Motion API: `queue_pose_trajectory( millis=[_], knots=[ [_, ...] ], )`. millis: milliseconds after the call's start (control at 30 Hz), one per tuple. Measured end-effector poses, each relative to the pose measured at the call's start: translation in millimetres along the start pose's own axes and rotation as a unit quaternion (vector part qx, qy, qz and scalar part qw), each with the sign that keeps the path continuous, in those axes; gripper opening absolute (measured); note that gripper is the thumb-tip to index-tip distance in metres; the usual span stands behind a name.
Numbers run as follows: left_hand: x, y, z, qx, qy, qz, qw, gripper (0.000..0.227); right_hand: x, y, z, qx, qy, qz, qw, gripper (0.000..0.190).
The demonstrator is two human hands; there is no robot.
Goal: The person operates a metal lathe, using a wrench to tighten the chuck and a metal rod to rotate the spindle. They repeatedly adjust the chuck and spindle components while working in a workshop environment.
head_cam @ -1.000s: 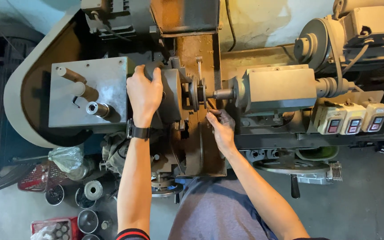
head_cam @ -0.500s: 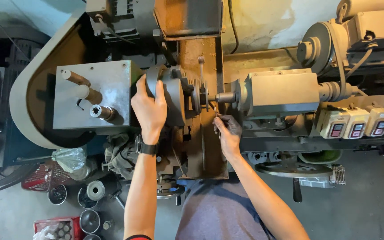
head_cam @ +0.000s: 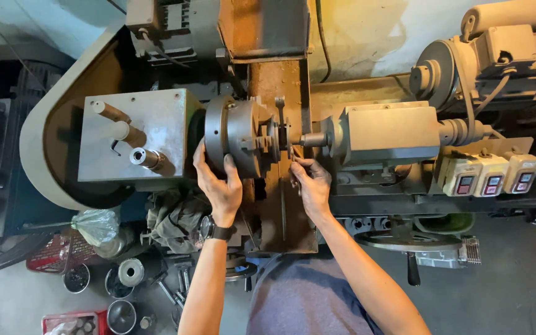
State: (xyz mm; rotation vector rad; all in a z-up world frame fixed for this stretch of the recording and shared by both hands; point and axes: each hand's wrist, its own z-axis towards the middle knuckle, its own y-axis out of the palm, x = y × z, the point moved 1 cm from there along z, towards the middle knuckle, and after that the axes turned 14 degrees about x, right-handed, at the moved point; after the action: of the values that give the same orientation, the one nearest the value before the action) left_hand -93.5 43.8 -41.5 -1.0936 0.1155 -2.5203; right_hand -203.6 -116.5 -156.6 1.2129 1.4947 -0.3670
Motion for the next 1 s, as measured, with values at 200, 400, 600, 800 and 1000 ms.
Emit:
queue_pose_trajectory(
  millis=[200,400,600,800,1000],
  knots=[
    [13.7,11.1,51.2,-0.072,0.010,0.036,0.997,0.055,-33.8,11.9,-14.8,-0.013,0.038,-0.009,0.999,0.015],
    [10.1,24.0,61.3,-0.133,-0.097,0.069,0.984,0.048,-34.0,14.9,-19.3,-0.014,0.060,0.019,0.998,0.015],
    [10.4,14.6,44.0,-0.090,-0.056,0.039,0.994,0.046,-13.9,10.4,-15.7,0.012,0.073,0.033,0.997,0.014],
    [8.2,11.5,36.7,-0.073,-0.041,0.024,0.996,0.048,2.1,3.3,-13.6,0.022,0.054,0.048,0.997,0.015],
    [-4.1,6.6,7.9,-0.043,-0.021,0.005,0.999,0.049,2.5,-8.3,-8.5,0.043,0.022,0.039,0.998,0.018]
  ],
)
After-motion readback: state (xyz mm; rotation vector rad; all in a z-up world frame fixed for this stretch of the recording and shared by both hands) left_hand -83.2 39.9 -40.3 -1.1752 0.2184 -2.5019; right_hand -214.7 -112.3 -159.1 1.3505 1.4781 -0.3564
